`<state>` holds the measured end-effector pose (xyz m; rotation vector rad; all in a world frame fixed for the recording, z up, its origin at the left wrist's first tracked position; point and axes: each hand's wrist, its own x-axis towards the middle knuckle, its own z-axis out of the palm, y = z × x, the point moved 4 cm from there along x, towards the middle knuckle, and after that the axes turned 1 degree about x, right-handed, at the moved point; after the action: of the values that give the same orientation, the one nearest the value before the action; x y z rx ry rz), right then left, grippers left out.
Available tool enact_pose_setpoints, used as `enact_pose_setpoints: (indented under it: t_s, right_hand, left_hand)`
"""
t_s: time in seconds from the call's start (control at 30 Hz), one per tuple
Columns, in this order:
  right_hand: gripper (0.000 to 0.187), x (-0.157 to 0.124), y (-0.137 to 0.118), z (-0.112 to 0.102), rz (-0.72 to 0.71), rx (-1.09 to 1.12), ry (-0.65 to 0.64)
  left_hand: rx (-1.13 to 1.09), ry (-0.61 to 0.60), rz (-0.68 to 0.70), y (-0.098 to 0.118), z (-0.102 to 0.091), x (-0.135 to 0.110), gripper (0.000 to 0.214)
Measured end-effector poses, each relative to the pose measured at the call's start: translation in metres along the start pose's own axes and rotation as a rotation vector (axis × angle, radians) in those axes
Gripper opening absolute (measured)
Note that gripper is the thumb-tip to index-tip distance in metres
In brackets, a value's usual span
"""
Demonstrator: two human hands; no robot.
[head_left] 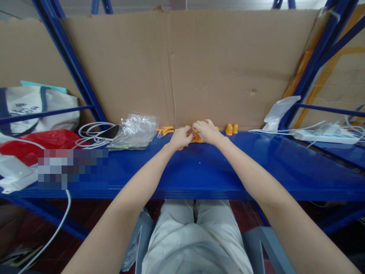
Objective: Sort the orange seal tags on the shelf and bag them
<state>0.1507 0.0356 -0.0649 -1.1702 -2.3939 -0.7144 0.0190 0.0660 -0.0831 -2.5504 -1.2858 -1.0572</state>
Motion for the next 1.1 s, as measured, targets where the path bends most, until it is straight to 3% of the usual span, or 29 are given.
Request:
enact_pose_setpoints:
  t_s: [0.33,0.73,0.9,1.1]
  right_hand:
    - [0.021,0.001,0.0,0.002,0.036,0.02,-0.014]
    - [0.019,0.0,0.001,0.007,0.033,0.026,-0.11]
    - [0.024,-0.005,0.014,-0.001,0.145,-0.037,-0.067]
    - [0.024,-0.024,0.067,0.002,0.445,0.063,0.148]
  left_hand:
    - [-0.365,-0.065,-0.135,-0.007,0.004,0.005,0.023]
    - [-0.254,-0.055,-0.144,-0.02,0.004,0.003,0.023]
    - [-0.252,-0.026,-0.177,-0.021,0.001,0.002,0.026]
    - [-0.164,-0.008,-0.177,-0.025,-0.001,0.0,0.023]
